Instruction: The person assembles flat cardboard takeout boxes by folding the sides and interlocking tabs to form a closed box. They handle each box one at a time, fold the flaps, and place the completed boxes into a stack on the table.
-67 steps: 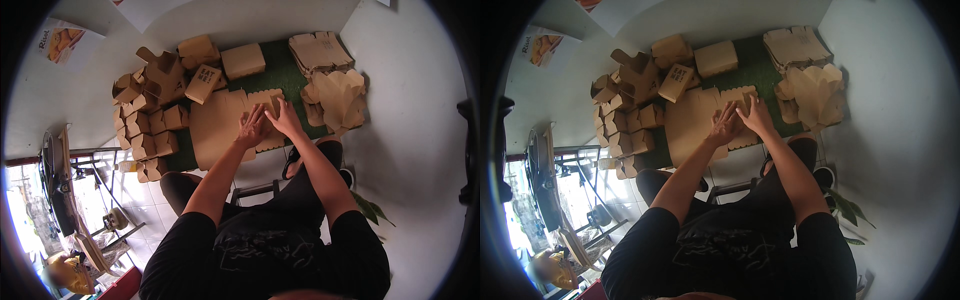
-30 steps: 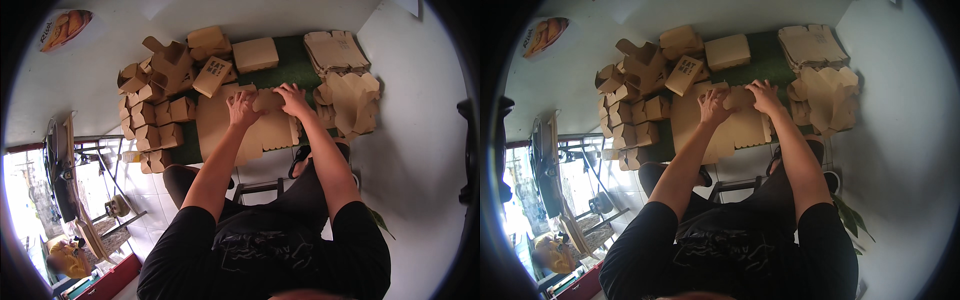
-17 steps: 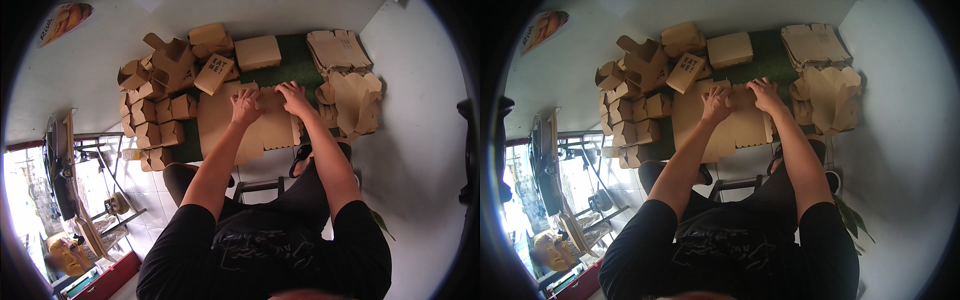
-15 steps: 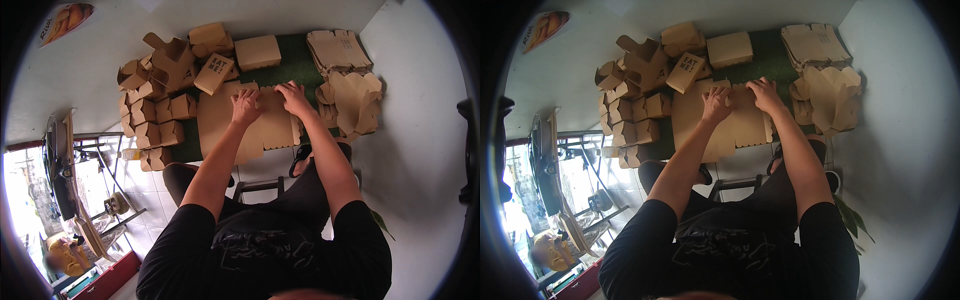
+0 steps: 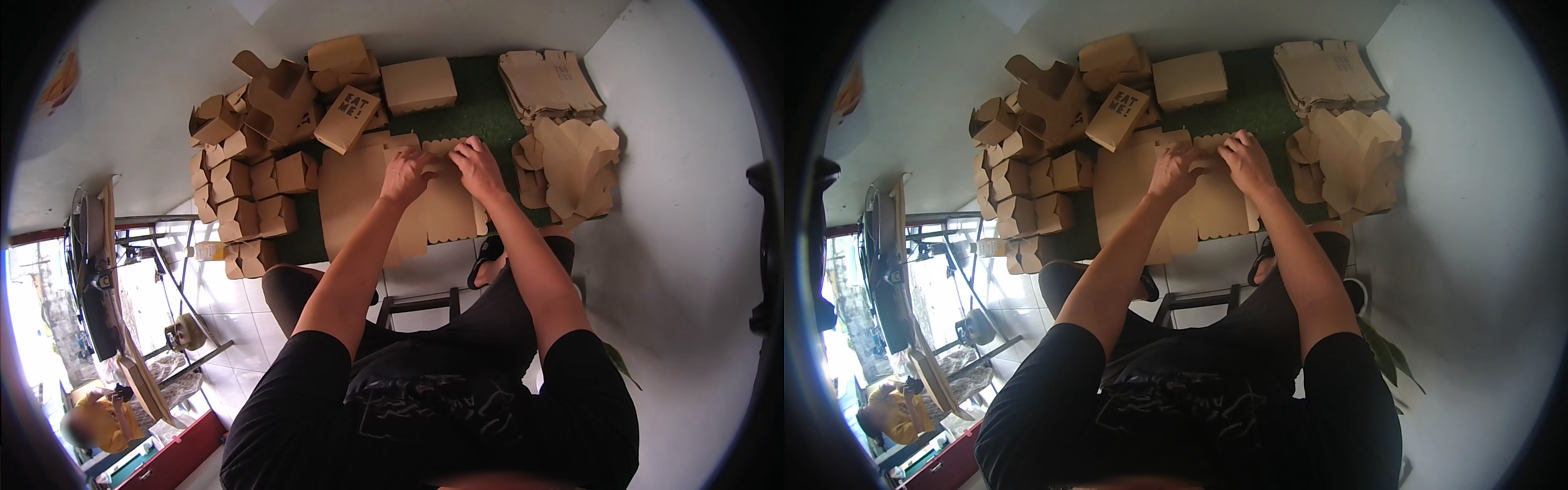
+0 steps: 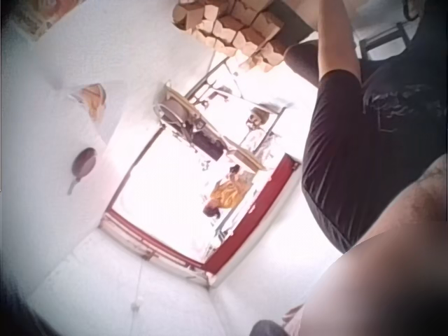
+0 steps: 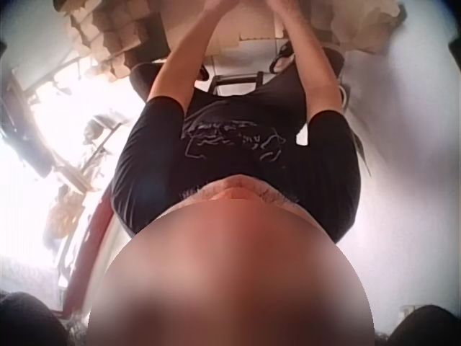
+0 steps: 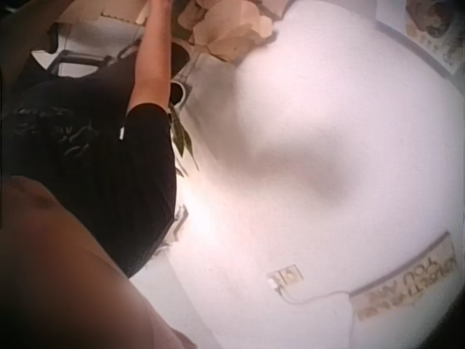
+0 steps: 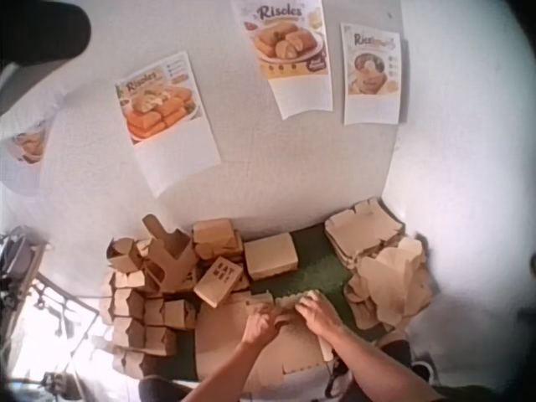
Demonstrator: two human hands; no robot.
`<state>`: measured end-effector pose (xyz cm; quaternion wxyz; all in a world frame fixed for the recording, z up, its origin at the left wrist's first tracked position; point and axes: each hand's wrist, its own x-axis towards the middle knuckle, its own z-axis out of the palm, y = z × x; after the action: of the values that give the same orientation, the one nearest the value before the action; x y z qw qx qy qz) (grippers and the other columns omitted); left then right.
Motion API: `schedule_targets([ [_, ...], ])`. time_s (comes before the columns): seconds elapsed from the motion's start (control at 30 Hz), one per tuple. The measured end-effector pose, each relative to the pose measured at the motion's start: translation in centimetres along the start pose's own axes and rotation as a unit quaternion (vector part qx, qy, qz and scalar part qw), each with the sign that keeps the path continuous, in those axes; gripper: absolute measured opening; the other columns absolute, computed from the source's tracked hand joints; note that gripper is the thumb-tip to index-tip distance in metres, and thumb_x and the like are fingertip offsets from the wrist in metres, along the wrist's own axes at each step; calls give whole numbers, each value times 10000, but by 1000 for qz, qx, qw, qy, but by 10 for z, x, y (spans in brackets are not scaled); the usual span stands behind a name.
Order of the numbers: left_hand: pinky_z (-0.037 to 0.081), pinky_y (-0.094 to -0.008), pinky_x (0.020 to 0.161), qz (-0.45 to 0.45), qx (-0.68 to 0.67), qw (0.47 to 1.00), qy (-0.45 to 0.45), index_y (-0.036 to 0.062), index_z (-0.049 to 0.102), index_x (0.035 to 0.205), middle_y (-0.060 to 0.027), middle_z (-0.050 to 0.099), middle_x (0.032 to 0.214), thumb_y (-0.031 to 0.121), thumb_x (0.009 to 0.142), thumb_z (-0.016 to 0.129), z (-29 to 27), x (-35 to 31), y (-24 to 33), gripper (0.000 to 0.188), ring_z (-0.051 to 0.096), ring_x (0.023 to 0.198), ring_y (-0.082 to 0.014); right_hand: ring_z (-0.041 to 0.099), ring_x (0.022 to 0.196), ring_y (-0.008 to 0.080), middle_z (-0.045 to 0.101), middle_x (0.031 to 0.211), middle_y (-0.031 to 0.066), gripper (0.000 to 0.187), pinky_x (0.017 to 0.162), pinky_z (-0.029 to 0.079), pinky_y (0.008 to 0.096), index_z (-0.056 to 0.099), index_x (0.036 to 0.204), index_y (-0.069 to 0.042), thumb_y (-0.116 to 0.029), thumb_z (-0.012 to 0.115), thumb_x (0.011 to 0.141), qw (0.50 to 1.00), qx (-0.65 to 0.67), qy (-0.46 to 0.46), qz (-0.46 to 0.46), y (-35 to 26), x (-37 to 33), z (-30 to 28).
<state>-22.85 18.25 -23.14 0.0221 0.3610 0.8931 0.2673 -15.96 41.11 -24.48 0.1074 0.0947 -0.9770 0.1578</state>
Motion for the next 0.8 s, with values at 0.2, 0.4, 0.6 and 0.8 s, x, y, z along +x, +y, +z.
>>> schedule_targets([
  [0.2, 653, -502, 927, 9, 33, 999, -36, 158, 779, 1358, -135, 829, 1190, 121, 943, 865, 10, -8, 1, 425, 796, 1082, -368, 682, 1303, 326, 773, 1276, 91, 387, 1106, 618, 455, 832, 1292, -28, 4, 730, 920, 999, -10, 44, 11, -13, -14, 2],
  [0.4, 652, -469, 959, 85, 15, 994, 62, 117, 736, 1361, -131, 820, 1175, 38, 1012, 649, 16, -21, 8, 368, 789, 1115, -350, 695, 1326, 359, 731, 1351, 113, 469, 1107, 624, 486, 781, 1365, -54, 79, 733, 918, 995, 22, 74, 62, -22, -32, -3],
  [0.6, 616, -461, 1064, 34, 45, 998, 9, 96, 754, 1338, -120, 804, 1325, 15, 979, 658, 16, -15, 12, 380, 754, 1248, -335, 732, 1251, 399, 689, 1415, 118, 454, 1044, 632, 522, 739, 1419, -106, 47, 759, 992, 960, 144, 58, 233, -17, -37, -3],
  [0.8, 613, -468, 1069, 64, 13, 998, 19, 94, 767, 1342, -113, 824, 1293, 6, 969, 655, 8, -12, 20, 400, 757, 1257, -325, 735, 1244, 390, 702, 1380, 115, 439, 1050, 626, 509, 766, 1380, -90, 54, 774, 965, 972, 155, 38, 174, -9, -37, -6],
])
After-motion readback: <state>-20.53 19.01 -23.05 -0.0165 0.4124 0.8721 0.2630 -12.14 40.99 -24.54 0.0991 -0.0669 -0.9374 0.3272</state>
